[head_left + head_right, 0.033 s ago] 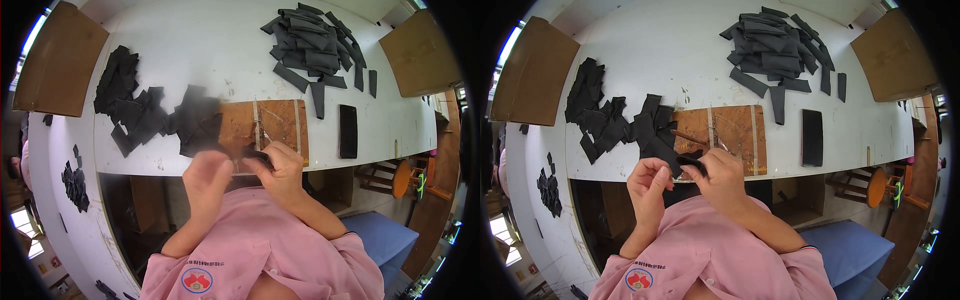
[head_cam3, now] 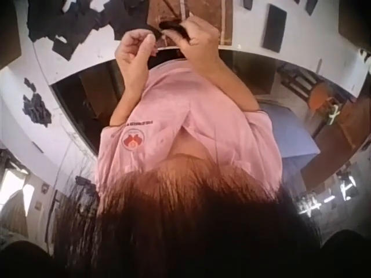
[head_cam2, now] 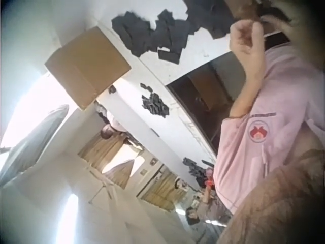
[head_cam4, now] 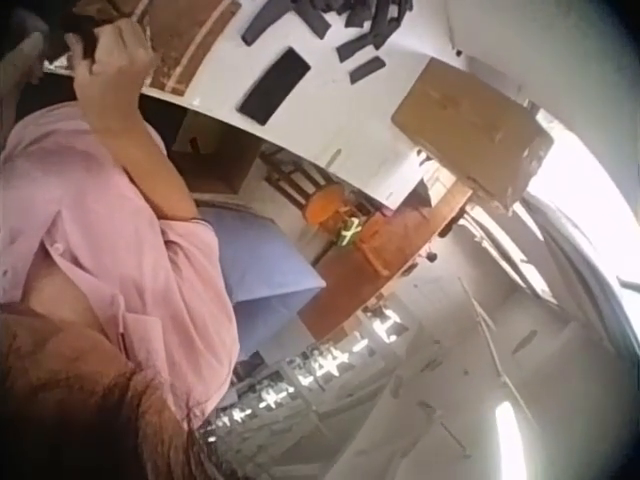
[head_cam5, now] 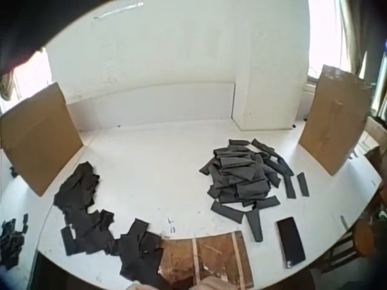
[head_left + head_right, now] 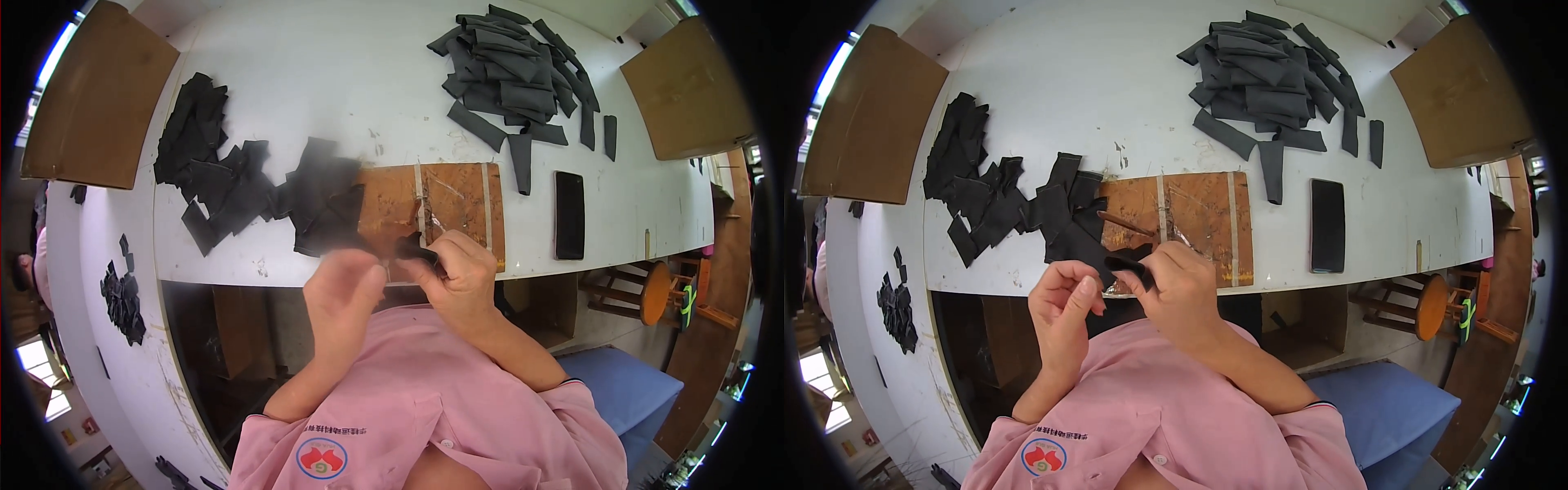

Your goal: Inspecting and preparing small black rubber or foam strips at a workshop desk.

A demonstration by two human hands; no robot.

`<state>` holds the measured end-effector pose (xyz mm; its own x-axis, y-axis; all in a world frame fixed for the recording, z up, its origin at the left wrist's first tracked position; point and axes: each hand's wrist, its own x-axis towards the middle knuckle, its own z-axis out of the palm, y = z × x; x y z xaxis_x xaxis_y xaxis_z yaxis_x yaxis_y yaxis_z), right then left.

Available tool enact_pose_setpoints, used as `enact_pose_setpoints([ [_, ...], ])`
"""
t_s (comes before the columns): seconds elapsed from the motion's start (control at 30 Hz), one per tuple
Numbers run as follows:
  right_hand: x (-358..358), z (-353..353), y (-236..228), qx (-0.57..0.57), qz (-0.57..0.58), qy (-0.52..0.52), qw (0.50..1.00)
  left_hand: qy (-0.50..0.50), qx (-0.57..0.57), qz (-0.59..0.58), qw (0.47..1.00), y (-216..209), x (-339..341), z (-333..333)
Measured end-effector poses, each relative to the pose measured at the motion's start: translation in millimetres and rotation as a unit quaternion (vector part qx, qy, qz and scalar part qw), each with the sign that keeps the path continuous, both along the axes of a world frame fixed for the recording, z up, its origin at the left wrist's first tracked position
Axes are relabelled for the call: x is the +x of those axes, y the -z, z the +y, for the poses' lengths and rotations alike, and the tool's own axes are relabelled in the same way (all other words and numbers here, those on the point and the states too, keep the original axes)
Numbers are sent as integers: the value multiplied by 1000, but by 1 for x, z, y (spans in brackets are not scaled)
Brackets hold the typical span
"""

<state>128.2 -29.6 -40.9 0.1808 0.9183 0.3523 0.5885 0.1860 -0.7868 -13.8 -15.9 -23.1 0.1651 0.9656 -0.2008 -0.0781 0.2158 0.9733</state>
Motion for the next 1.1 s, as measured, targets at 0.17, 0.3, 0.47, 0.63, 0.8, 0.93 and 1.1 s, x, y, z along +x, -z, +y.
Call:
enact_pose_setpoints([
  [0.17, 1, 3, 10, 56, -62, -7, 996, 28, -44, -34, 998, -4, 8, 2],
  [0.3, 2, 5, 15, 91, -129, -11, 987, 16, -99, -29, 995, -2, 9, 10],
  [0.47, 5, 5, 8, 62, -128, -75, 987, -2, -109, -26, 994, 8, 6, 18],
  [0.63, 9, 1, -4, -90, 175, -107, 975, 71, 8, 48, 996, 15, 7, 14],
  [0.8, 1, 5, 6, 4, 63, -95, 994, -39, 240, 286, 927, 28, 11, 4],
  [0.93, -5, 8, 16, 24, -10, -19, 999, -92, 69, 109, 987, 19, 23, 3],
  [1.1, 8, 10, 22, -179, 336, -104, 919, 18, -142, -288, 947, 15, 10, 25],
])
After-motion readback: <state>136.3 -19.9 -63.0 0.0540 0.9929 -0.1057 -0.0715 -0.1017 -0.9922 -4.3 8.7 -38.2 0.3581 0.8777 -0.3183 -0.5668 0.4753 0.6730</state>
